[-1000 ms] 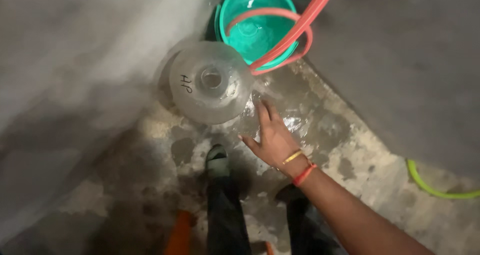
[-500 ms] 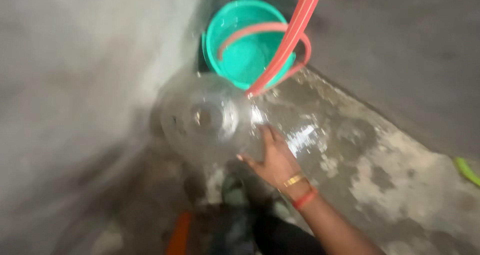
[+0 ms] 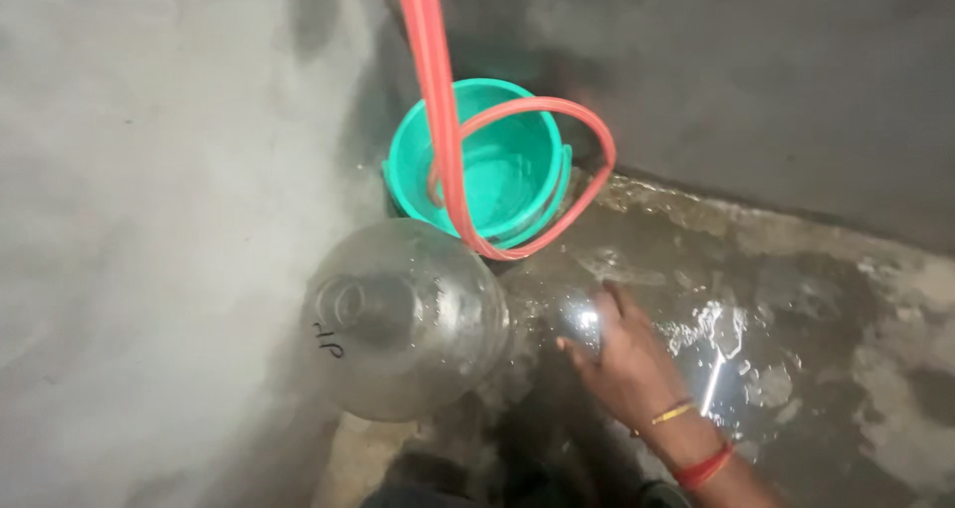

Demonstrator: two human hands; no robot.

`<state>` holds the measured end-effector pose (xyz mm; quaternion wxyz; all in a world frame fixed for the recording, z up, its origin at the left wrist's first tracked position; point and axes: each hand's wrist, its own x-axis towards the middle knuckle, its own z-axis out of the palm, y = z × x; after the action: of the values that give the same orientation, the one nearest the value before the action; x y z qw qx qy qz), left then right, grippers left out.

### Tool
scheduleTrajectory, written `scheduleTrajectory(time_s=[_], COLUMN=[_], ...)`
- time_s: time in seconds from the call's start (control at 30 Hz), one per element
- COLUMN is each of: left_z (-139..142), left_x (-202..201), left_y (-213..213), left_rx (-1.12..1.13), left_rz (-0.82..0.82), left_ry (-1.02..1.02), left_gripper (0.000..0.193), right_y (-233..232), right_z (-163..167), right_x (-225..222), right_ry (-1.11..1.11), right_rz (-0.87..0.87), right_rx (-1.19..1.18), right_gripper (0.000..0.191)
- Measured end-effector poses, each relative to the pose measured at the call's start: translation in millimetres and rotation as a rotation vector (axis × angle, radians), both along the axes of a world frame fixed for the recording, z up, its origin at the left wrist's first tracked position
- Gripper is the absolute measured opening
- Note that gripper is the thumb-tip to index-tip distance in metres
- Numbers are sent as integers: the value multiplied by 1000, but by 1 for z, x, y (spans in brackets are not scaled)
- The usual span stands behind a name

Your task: The person carries an empty 20-liter water jar across the floor using a blue handle carrier, sets it near a large storage tank, then sits and inserts a pink hose into the jar to fill it with water from the tank tap.

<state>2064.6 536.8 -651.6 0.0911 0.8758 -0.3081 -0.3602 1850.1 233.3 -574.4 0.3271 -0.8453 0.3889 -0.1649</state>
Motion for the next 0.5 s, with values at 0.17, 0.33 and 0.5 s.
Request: scheduleTrajectory(time_s=[0.17,0.33,0.5], left_z=[56,186,227], left_x=[-5,-52,-23], left_y=[-17,40,-25], left_rx=[-196,-548,-937], left_rz=[1,-13,-98], left_ry=[-125,-376,-490], left_gripper=[97,101,113], right_y=[21,68,108], right_z=[64,105,106], right_x=[5,-21,-81], right_ry=[-127,-37,65], right_rz=[27,75,53], right_rx=[-74,-145,-178], right_gripper=[65,57,53])
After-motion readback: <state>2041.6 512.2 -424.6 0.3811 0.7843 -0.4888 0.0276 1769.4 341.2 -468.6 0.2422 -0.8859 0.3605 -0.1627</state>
